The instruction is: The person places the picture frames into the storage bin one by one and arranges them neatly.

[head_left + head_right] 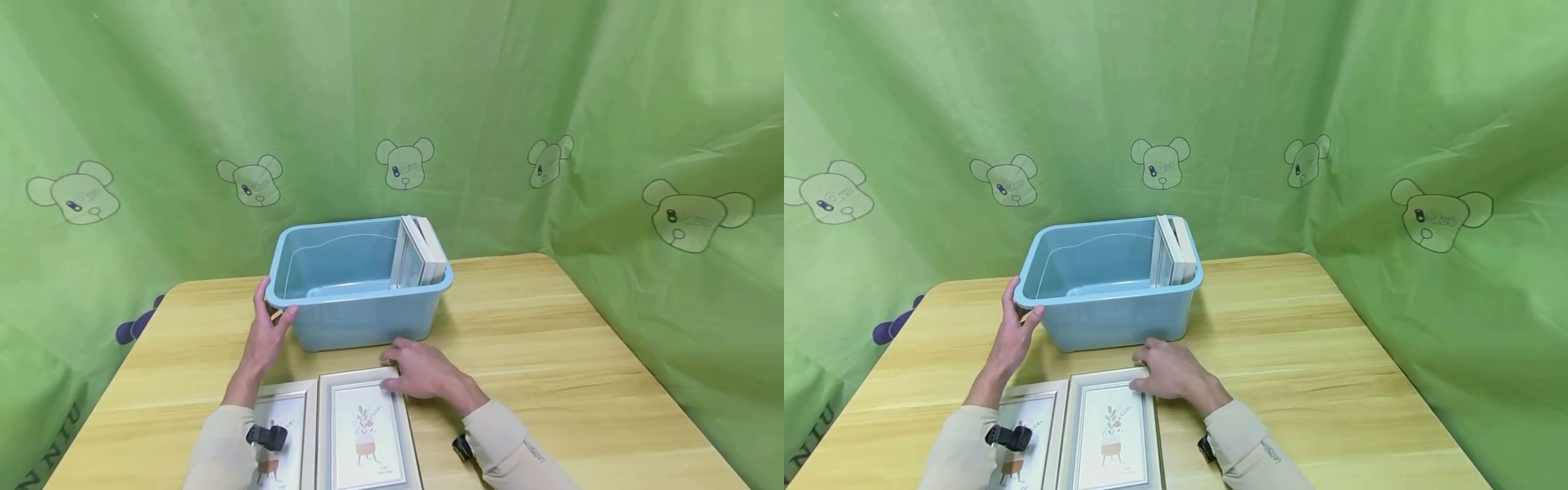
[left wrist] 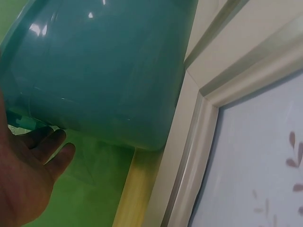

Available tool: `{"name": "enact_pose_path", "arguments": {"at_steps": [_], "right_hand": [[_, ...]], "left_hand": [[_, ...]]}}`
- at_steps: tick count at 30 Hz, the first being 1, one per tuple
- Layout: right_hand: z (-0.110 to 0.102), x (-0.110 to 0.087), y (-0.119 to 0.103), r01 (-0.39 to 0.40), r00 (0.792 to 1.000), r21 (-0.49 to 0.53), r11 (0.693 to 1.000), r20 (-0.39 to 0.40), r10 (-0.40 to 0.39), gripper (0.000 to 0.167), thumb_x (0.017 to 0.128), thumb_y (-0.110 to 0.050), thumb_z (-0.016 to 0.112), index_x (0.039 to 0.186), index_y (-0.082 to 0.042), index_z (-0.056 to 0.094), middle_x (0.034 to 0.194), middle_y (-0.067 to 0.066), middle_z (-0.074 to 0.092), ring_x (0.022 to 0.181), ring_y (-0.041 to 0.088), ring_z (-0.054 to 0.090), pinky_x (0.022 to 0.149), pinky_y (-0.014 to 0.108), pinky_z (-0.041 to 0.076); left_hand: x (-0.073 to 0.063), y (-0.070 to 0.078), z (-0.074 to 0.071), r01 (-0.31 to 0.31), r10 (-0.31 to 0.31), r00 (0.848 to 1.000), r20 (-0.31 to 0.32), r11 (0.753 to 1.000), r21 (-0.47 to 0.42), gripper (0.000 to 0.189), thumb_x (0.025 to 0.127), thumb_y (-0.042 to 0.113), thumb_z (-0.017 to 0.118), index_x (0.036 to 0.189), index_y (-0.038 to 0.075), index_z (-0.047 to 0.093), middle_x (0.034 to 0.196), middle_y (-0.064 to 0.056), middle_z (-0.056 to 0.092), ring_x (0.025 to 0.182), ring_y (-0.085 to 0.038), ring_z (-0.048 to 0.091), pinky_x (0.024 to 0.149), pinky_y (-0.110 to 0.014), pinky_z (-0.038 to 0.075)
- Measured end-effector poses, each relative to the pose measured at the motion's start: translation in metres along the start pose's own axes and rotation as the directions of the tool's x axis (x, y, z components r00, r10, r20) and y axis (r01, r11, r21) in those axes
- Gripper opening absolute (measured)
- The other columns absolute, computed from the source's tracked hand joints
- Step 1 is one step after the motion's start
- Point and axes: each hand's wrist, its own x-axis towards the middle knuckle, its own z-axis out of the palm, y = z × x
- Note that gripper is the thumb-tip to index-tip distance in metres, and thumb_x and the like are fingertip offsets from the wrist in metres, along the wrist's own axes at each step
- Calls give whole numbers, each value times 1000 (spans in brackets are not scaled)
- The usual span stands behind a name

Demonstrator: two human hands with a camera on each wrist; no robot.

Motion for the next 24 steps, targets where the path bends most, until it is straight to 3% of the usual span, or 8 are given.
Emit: {"name": "enact_pose_path", "arguments": {"at_steps": [7,15,19,24], "right_hand": [[6,-1,4,-15,1000,10,1000,21,15,34,85,-35,69,113,-16,71,105,-4,63,93,12,59,83,32,54],[8,2,-1,-92,995,31,995,49,91,35,84,-44,70,105,-16,71,101,-2,61,86,13,56,77,32,52],[10,5,-6,-92,994,-9,996,53,93,32,85,-41,69,104,-15,70,100,0,60,82,14,54,74,32,51],[11,5,-11,-39,998,-136,990,38,44,28,87,-37,68,103,-14,71,98,0,61,78,14,56,71,32,54]], "left_hand": [[1,-3,1,-4,4,1000,1,1000,13,74,99,26,54,155,28,5,157,-20,27,144,-38,29,116,-52,34],[1,-2,0,-1,1,1000,-6,1000,19,75,99,27,54,155,29,4,157,-20,27,144,-38,30,116,-51,34],[0,-2,-1,6,-6,1000,-4,1000,21,74,100,28,54,154,31,4,157,-21,27,144,-37,30,116,-51,33],[0,-2,1,5,-5,1000,6,1000,11,74,100,29,54,154,32,4,158,-20,25,145,-37,28,117,-50,32]]}}
